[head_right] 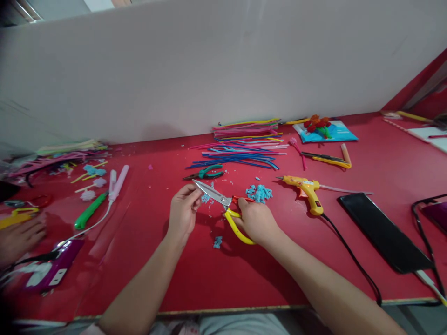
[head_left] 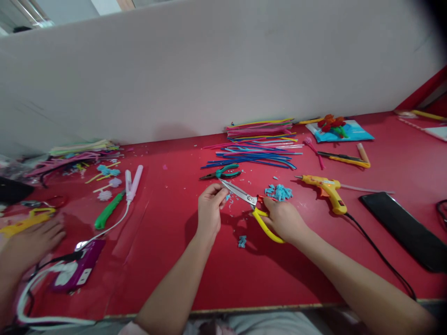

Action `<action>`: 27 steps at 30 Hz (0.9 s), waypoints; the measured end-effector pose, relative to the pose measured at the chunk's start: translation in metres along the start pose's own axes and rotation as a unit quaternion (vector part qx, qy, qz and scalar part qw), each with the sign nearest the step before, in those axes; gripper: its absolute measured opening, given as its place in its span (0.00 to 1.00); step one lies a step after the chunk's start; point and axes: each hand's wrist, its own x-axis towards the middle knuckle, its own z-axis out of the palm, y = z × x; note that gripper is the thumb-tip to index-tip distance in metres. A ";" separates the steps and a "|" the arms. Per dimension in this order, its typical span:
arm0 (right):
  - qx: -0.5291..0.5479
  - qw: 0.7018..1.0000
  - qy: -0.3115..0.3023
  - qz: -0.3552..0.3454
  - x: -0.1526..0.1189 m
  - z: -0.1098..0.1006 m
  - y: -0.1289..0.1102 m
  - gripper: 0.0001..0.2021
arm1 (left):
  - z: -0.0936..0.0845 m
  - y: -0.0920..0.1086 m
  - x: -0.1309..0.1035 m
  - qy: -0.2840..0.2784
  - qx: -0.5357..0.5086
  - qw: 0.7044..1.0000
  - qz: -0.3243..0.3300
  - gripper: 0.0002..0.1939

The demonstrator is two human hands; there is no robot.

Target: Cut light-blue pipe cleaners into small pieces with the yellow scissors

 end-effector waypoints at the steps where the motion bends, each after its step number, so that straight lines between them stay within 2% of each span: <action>1: 0.018 1.000 0.005 0.006 0.001 0.000 0.000 0.16 | 0.000 0.000 0.000 0.002 0.005 1.000 -0.005 0.05; 3: 0.084 0.996 0.028 0.029 0.003 0.001 0.000 0.13 | 0.002 0.000 -0.001 -0.010 0.020 0.999 -0.028 0.06; 5: 0.192 0.978 0.058 0.056 0.006 0.002 -0.001 0.11 | 0.005 -0.001 -0.003 -0.048 0.038 0.996 -0.067 0.08; 7: 0.331 0.939 0.067 0.072 0.008 0.002 -0.002 0.10 | 0.008 -0.003 -0.007 -0.098 0.050 0.988 -0.106 0.09; 9: 0.459 0.884 0.048 0.077 0.009 0.000 -0.004 0.10 | 0.012 -0.005 -0.010 -0.152 0.059 0.978 -0.131 0.09; 11: 0.538 0.839 0.024 0.076 0.009 -0.004 -0.006 0.11 | 0.015 -0.007 -0.014 -0.205 0.071 0.966 -0.143 0.08; 13: 0.573 0.816 0.010 0.072 0.007 -0.007 -0.007 0.10 | 0.016 -0.007 -0.016 -0.248 0.088 0.953 -0.152 0.07; 16: 0.581 0.810 0.004 0.073 0.006 -0.008 -0.008 0.09 | 0.017 -0.008 -0.018 -0.277 0.111 0.941 -0.163 0.07; 19: 0.568 0.820 0.017 0.074 0.006 -0.004 -0.006 0.08 | 0.018 -0.008 -0.019 -0.252 0.121 0.950 -0.137 0.06; 24: 0.518 0.852 0.038 0.069 0.009 0.002 -0.004 0.08 | 0.021 -0.012 -0.019 -0.217 0.185 0.957 -0.057 0.06; 27: 0.478 0.874 0.049 0.065 0.009 0.003 -0.004 0.10 | 0.021 -0.014 -0.020 -0.211 0.199 0.956 -0.042 0.05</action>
